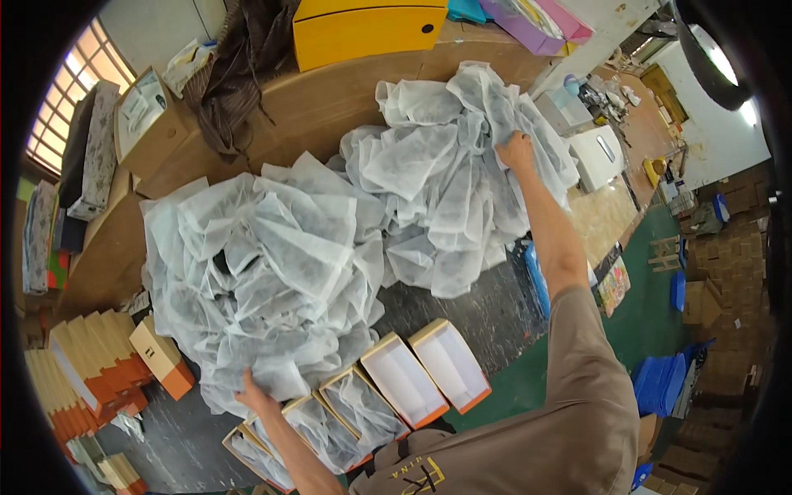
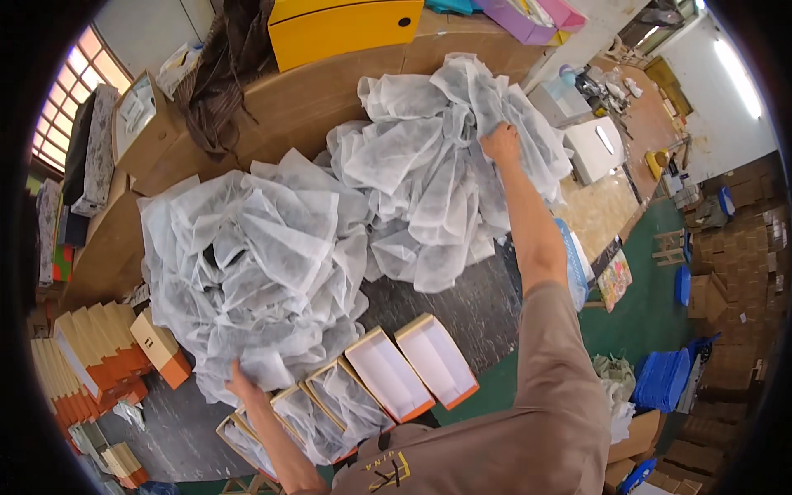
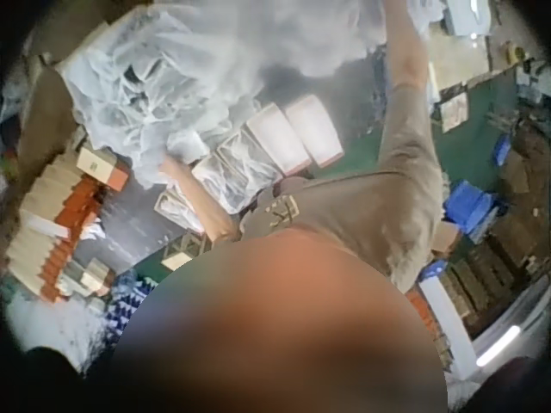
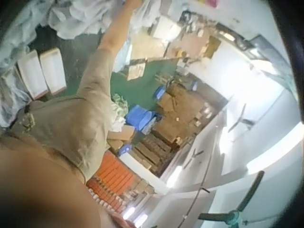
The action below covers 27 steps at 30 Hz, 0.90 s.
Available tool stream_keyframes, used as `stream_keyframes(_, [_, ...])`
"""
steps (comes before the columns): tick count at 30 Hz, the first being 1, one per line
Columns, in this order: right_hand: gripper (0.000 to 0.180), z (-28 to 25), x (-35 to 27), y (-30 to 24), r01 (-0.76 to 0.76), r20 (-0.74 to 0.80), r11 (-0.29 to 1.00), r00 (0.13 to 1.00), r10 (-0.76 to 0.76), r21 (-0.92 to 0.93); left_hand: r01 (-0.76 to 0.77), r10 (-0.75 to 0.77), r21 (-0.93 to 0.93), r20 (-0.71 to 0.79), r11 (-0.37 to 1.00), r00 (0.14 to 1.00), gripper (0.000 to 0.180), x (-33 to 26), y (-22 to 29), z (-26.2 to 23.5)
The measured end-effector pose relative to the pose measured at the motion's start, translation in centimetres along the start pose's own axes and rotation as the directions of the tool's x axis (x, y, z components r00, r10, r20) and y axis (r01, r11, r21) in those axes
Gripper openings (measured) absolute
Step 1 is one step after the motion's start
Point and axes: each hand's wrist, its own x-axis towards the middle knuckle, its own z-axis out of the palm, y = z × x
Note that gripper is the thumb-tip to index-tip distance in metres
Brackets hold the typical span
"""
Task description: Put shoes into their respective boxes with tissue paper and silica gel, then stack the boxes.
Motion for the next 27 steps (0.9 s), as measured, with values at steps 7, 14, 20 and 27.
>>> stream_keyframes(7, [0.069, 1.5, -0.3, -7.2, -0.038, 0.114, 0.997, 0.992, 0.045, -0.063, 0.356, -0.267, -0.471, 0.248, 0.807, 0.931, 0.053, -1.7, 3.8, -8.3])
stream_keyframes(14, [0.081, 1.9, -13.7, -6.4, 0.008, 0.424, 0.967, 0.898, -0.118, 0.254, 0.306, -0.194, -0.418, 0.289, 0.855, 0.937, 0.056, -7.1, 6.3, -12.5])
stream_keyframes(20, [0.080, 1.6, -15.7, -1.9, -0.228, 0.482, 0.696, 0.854, -0.193, 0.681, 0.250, -0.145, -0.262, 0.364, 0.932, 0.920, 0.043, -10.6, 7.7, -9.1])
stream_keyframes(27, [0.045, -10.0, -33.3, -1.6, -0.880, 0.833, -0.270, 0.462, -0.303, 0.390, 0.319, -0.074, -0.442, 0.487, 0.838, 0.870, 0.061, -14.4, 6.9, -10.6])
